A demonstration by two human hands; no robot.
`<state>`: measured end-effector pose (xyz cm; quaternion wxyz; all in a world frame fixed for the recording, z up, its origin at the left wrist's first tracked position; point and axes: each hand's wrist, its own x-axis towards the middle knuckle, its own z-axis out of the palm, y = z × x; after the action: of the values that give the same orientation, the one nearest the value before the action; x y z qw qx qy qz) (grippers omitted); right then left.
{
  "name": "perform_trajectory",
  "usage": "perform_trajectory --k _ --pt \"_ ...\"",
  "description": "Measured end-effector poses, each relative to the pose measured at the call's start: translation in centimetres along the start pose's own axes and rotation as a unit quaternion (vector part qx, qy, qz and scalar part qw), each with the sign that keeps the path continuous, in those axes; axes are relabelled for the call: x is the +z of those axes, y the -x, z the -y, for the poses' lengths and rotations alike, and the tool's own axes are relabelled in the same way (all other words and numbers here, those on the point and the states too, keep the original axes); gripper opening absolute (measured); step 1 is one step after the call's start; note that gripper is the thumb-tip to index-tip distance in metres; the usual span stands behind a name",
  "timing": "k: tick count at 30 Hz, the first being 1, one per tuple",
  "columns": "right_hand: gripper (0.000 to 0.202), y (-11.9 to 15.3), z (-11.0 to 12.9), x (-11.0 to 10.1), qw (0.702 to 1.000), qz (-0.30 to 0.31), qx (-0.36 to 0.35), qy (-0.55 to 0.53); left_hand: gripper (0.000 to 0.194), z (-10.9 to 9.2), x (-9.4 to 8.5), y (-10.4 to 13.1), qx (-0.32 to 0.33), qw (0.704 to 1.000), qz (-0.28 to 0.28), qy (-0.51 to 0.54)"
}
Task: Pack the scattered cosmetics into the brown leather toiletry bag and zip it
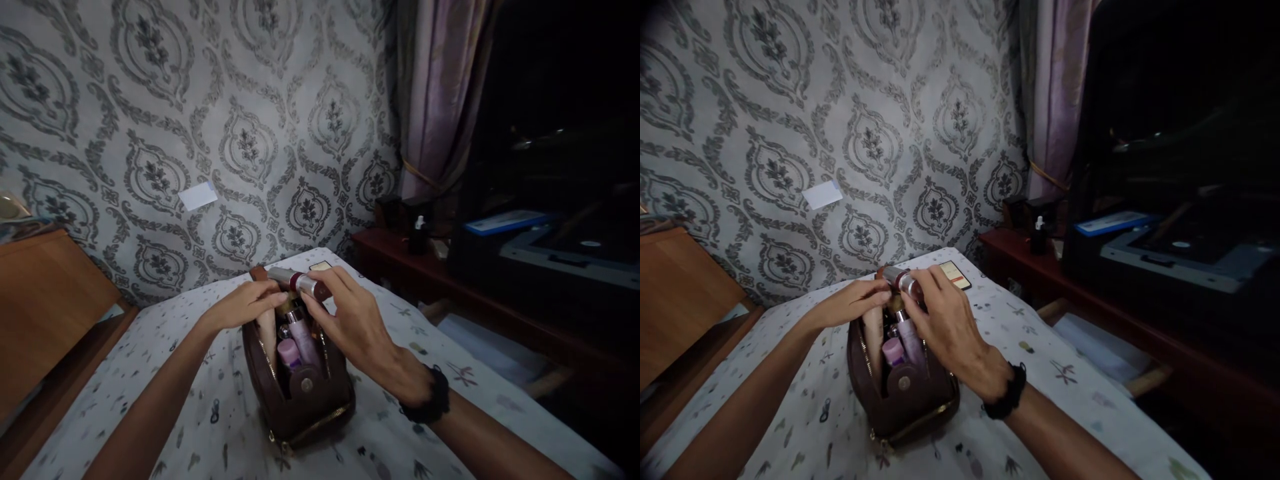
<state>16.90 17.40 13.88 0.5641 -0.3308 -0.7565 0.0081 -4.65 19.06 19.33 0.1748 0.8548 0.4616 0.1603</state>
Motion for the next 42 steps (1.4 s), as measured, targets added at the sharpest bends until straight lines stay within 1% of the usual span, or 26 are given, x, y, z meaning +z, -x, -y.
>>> perform_trajectory --k 4,8,11,16,19,22,27,30,33,38,42 --pt "0.007 0.1 0.0 -0.2 1.0 0.013 0.005 -0.01 0.039 0.2 0.1 -0.1 -0.004 1.0 0.011 0.01" --pt "0.007 0.4 -0.2 0.0 0.999 0.032 0.015 0.002 0.038 0.5 0.1 0.0 -0.009 1.0 0.006 0.018" --pt "0.006 0.6 -0.3 0.2 0.999 0.034 0.011 0.014 0.037 0.5 0.3 0.1 -0.002 1.0 0.003 0.024" --pt "0.006 0.7 -0.4 0.6 0.999 0.028 -0.001 0.019 0.037 0.3 0.5 0.4 -0.015 1.0 -0.006 0.023" --pt "0.008 0.8 -0.3 0.8 0.999 0.024 -0.008 0.028 0.038 0.0 0.6 0.8 -0.017 1.0 -0.022 0.004" --pt "0.009 0.9 -0.1 0.9 0.999 0.031 -0.006 0.032 0.038 -0.3 0.6 1.5 -0.017 0.998 -0.053 -0.031" --pt "0.012 1.5 0.7 0.8 1.0 0.026 -0.008 0.007 0.04 -0.4 0.5 3.2 -0.049 0.993 -0.094 -0.053" --pt "0.015 2.2 1.1 0.7 1.0 0.015 -0.018 -0.009 0.039 -0.4 0.5 3.9 -0.054 0.993 -0.094 -0.048" --pt "0.017 2.8 1.5 0.6 0.999 0.016 -0.026 -0.022 0.039 -0.3 0.6 4.0 -0.056 0.993 -0.097 -0.043" --pt "0.014 3.2 2.0 0.7 0.999 0.03 -0.019 -0.02 0.039 -0.2 0.9 3.9 -0.05 0.992 -0.108 -0.043" --pt "0.017 3.3 2.2 0.9 0.998 0.06 -0.035 -0.005 0.039 0.0 1.2 4.0 -0.039 0.99 -0.127 -0.051"
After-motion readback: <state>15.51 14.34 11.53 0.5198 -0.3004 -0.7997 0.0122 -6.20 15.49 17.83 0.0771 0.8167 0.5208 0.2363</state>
